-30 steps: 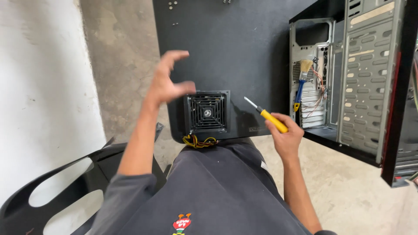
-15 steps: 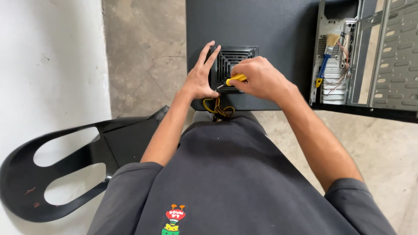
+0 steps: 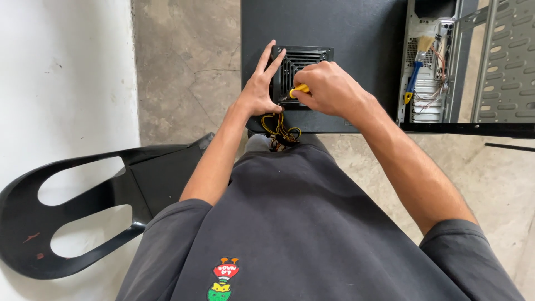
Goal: The person is disassembling a computer power supply unit by removing the screws from the casing and fan grill using a screwdriver.
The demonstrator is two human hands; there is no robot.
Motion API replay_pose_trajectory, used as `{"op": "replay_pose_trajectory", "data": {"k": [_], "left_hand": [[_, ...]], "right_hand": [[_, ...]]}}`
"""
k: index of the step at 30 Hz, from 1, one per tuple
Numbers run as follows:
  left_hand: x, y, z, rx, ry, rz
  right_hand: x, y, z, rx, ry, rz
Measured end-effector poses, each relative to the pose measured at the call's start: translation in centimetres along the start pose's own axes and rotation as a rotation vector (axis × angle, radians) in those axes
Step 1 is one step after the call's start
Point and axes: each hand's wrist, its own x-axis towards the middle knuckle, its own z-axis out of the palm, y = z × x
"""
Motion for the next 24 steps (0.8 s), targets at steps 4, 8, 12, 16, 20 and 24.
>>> {"op": "replay_pose_trajectory", "data": {"k": [4, 8, 12, 16, 20, 24], "left_hand": [[-1.8, 0.2, 1.4, -0.033, 0.065, -0.032], [-3.4, -0.8, 4.0, -0.053, 0.4, 0.157], [-4.6, -2.0, 6.1, -0.012, 0.604, 0.198], [-4.7, -2.5, 6.8, -0.026, 0.637, 0.23], [-4.6, -3.1, 7.2, 0.02, 0.67, 0.234], [-4.4, -4.2, 7.9, 0.097, 0.684, 0.241]], "right_hand": [[-0.2, -0.1, -0.2, 0.108, 0.018, -0.021], [-0.1, 0.8, 0.2, 0.112, 0.053, -0.01], [-0.3, 1.1, 0.7, 0.149, 0.07, -0.05], [-0.1, 0.6, 0.1, 0.193, 0.033, -0.071], [0.4, 0.8, -0.1, 0.204, 0.002, -0.073], [0.6, 0.6, -0.6, 0.204, -0.035, -0.056]]}}
